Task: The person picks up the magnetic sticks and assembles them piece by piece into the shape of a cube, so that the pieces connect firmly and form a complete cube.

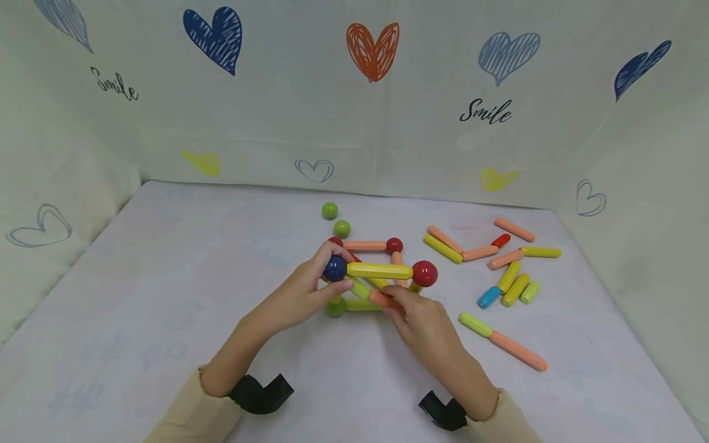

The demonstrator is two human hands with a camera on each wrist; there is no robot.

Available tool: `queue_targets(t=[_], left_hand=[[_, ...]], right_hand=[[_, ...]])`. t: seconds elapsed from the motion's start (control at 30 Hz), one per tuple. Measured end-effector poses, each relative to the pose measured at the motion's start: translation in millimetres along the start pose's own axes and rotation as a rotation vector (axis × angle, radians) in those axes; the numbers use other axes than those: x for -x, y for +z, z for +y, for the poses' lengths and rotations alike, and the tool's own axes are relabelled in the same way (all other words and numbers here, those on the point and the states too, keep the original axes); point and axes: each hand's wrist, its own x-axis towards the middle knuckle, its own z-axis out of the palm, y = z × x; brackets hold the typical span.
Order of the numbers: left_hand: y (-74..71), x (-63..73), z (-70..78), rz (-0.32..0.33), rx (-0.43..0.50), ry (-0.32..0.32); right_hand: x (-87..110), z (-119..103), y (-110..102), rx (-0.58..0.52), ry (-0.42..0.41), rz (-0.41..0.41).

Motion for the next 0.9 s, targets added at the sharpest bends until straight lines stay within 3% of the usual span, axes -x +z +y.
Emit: queue_targets(t=[0.23, 0.63, 0.9], left_hand=[[0.5, 0.6, 0.6, 0.010, -0.005, 0.047], [0.9, 1.3, 2.7, 0.039, -0.054, 0.056], [1.6, 1.4, 4.2, 0.050, -0.068, 0.051]], right_hand=[[-0.8, 2, 6, 0.037, -0.031, 0.043], [-1.7, 6, 12, 0.038, -0.065, 0.086], [-2.3, 6, 11, 0.058, -0.034, 0.066]])
